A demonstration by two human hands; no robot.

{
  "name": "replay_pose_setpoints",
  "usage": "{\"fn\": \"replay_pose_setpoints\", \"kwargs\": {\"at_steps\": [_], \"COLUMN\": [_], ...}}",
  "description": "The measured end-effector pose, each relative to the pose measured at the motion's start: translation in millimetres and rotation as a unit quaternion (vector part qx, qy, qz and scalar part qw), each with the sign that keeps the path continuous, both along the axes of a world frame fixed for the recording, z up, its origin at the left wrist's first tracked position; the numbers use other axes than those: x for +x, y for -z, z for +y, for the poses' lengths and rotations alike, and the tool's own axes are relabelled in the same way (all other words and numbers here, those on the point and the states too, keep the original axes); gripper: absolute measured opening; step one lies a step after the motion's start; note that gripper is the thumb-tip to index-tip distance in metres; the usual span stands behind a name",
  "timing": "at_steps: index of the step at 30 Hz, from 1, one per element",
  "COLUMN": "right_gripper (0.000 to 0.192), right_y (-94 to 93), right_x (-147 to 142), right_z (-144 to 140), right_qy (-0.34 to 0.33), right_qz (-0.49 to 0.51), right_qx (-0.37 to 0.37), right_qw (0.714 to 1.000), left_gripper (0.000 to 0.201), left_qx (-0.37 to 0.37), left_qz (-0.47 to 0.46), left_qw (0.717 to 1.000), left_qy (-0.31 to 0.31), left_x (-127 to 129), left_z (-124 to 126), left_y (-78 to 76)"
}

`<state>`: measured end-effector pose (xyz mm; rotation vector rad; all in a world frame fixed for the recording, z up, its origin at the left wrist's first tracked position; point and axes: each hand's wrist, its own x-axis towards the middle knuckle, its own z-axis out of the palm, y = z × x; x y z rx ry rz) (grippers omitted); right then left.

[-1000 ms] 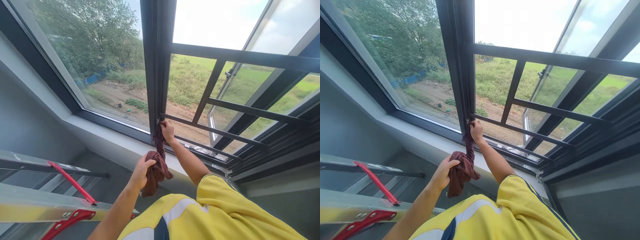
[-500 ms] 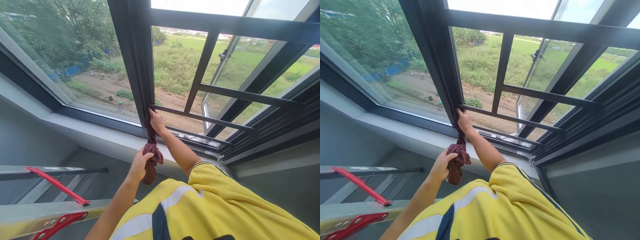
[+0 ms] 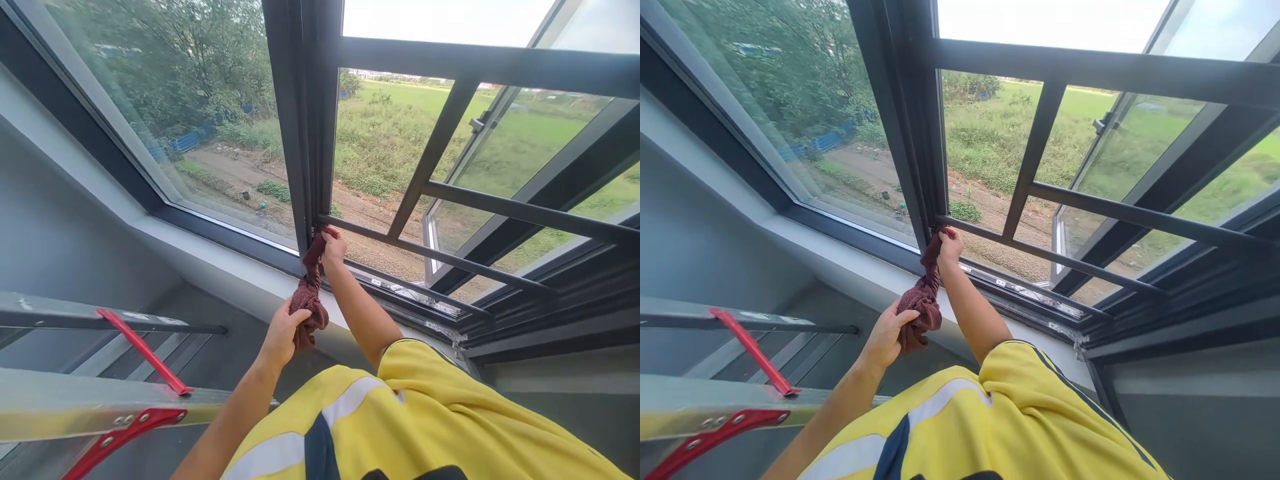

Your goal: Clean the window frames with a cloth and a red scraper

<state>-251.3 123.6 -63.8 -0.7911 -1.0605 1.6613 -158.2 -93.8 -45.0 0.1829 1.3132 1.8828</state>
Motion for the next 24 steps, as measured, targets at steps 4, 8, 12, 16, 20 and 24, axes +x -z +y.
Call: {"fn": "replay_pose_setpoints", "kwargs": {"at_steps": [4,8,12,16,20,24], "right_gripper": [0.022,0.025,0.028,0.029,0.024,0.016], "right_y": [2.1,-0.2,1.8,8.6,12.3,9.3], "right_x": [2.6,-2.2,-9.6,-10.0,2.1,18.1], "right_z": [0.9,6.1,13.6,15.4,19.0,24.1], "right_qy": [0.057,0.131,0.120,0.118,0.105,0.050], "right_qz": [-0.100,-0.179,-0.164,-0.084,0.031,0.085], "right_qx": [0.101,0.145,0.166,0.137,0.044,-0.045], "right_qw": [0.988,0.964,0.965,0.980,0.993,0.994], "left_gripper": [0.037,0.037,0.033,0.036,0.037,0.035], "left_qx": [-0.019,0.007,0.000,-0.001,0.006,0.005], "left_qz": [0.005,-0.015,0.001,0.003,0.002,0.001], "left_qw": [1.000,1.000,1.000,1.000,1.000,1.000], "left_qy": [-0.010,0.002,0.005,0.007,-0.001,-0.003], "left_x": [-4.7,-6.2,-9.2,-12.4,-13.1,-12.6], "left_z": [-6.1,-8.1,-8.4,-12.7,-18.8,-20.1], "left_y": [0.0,2.3,3.0,-2.5,-3.7,0.3]}}
